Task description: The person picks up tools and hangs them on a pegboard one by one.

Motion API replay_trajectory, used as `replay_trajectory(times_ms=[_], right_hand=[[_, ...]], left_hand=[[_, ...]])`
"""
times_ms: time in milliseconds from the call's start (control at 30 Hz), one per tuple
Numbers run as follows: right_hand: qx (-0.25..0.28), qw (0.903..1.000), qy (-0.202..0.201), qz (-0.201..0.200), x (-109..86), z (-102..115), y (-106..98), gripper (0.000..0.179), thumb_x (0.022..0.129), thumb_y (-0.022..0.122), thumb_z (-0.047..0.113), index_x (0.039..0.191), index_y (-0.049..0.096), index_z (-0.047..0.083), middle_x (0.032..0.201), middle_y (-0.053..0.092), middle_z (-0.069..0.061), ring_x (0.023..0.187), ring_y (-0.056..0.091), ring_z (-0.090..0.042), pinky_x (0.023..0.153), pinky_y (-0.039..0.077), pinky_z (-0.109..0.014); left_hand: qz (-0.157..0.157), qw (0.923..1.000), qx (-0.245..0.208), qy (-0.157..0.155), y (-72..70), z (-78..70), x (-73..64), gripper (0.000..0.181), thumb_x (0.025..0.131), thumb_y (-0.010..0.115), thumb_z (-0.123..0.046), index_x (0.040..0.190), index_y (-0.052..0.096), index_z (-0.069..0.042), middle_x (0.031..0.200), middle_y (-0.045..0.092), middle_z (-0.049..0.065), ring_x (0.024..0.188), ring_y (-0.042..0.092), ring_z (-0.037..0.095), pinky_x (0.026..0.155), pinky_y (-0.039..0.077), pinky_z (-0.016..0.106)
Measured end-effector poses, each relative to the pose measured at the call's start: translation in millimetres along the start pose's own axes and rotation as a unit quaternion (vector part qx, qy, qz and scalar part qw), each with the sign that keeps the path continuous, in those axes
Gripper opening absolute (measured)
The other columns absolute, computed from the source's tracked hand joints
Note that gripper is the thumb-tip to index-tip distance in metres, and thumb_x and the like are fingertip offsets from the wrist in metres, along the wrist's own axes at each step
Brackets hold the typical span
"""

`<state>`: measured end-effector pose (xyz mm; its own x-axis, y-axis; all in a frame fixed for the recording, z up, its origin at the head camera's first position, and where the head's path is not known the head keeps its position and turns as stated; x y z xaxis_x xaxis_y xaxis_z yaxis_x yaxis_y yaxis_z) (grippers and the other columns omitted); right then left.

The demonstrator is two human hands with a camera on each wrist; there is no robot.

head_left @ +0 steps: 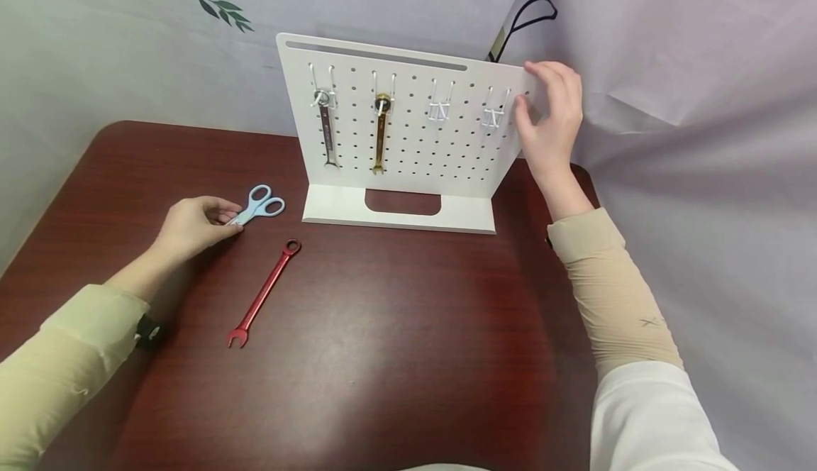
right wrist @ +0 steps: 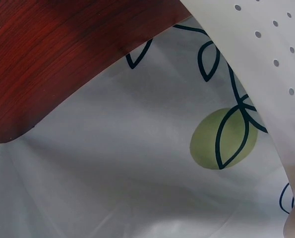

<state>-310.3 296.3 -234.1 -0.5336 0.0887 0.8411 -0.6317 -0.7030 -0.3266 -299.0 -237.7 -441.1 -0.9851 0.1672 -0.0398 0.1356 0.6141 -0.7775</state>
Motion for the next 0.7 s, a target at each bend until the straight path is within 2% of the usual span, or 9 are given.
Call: replay_trajectory(times_ms=[133, 233, 400, 567, 700], right_hand=[[0.000, 1.0000, -0.001, 0.001, 0.2, 2.1, -0.4, 0.033, 0.091, 0.072, -0.004, 0.124, 0.074, 0.000, 0.125, 0.071, -0.021, 0.125, 0.059, -0.035, 0.115, 0.043, -0.036], [-0.002, 1.0000, -0.001, 0.004, -0.1, 3.1, -0.4, 0.033, 0.092, 0.071, -0.003, 0.125, 0.074, 0.001, 0.125, 0.071, -0.021, 0.126, 0.059, -0.034, 0.115, 0.043, -0.036], [-0.008, 0.9999, -0.006, 0.007, -1.3, 4.2, -0.1, 0.033, 0.093, 0.070, -0.002, 0.126, 0.073, 0.000, 0.126, 0.070, -0.022, 0.126, 0.059, -0.034, 0.115, 0.043, -0.036], [-0.009, 0.9999, -0.009, 0.004, -1.6, 4.2, -0.7, 0.034, 0.092, 0.069, -0.003, 0.125, 0.073, 0.000, 0.125, 0.070, -0.022, 0.125, 0.059, -0.034, 0.114, 0.044, -0.036], [-0.009, 0.9999, -0.010, 0.004, -1.0, 4.7, -0.9, 0.034, 0.092, 0.069, -0.003, 0.125, 0.073, 0.000, 0.125, 0.070, -0.022, 0.125, 0.059, -0.034, 0.114, 0.044, -0.036]], left_hand=[[0.026, 0.9996, 0.012, -0.003, 1.2, 0.7, 1.9, 0.036, 0.092, 0.084, -0.016, 0.116, 0.074, 0.008, 0.092, 0.077, 0.018, 0.068, 0.053, -0.013, 0.061, 0.042, 0.013], [0.034, 0.9993, 0.017, -0.005, 2.0, 1.7, 1.9, 0.036, 0.092, 0.083, -0.017, 0.115, 0.075, 0.008, 0.092, 0.076, 0.017, 0.069, 0.053, -0.010, 0.062, 0.041, 0.015], [0.026, 0.9995, 0.019, -0.007, 1.6, 1.0, -0.5, 0.033, 0.091, 0.083, -0.016, 0.112, 0.074, 0.008, 0.090, 0.074, 0.015, 0.070, 0.053, -0.005, 0.063, 0.040, 0.014], [0.008, 0.9998, 0.015, -0.006, -2.0, -2.9, -1.7, 0.029, 0.091, 0.082, -0.014, 0.110, 0.075, 0.007, 0.091, 0.076, 0.019, 0.068, 0.054, -0.010, 0.063, 0.041, 0.010], [0.009, 0.9998, 0.005, -0.015, -4.9, -0.2, 0.4, 0.030, 0.093, 0.081, -0.014, 0.111, 0.075, 0.009, 0.092, 0.078, 0.020, 0.067, 0.053, -0.014, 0.062, 0.042, 0.011]])
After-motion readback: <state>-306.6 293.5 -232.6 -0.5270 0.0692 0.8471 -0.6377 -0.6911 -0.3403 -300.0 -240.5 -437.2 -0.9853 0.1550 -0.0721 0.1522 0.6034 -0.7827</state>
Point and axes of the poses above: each hand's wrist, its own x-axis towards the middle knuckle, its own y-axis out of the palm, z = x × y, the point moved 10 cm from there along x, towards the middle knuckle
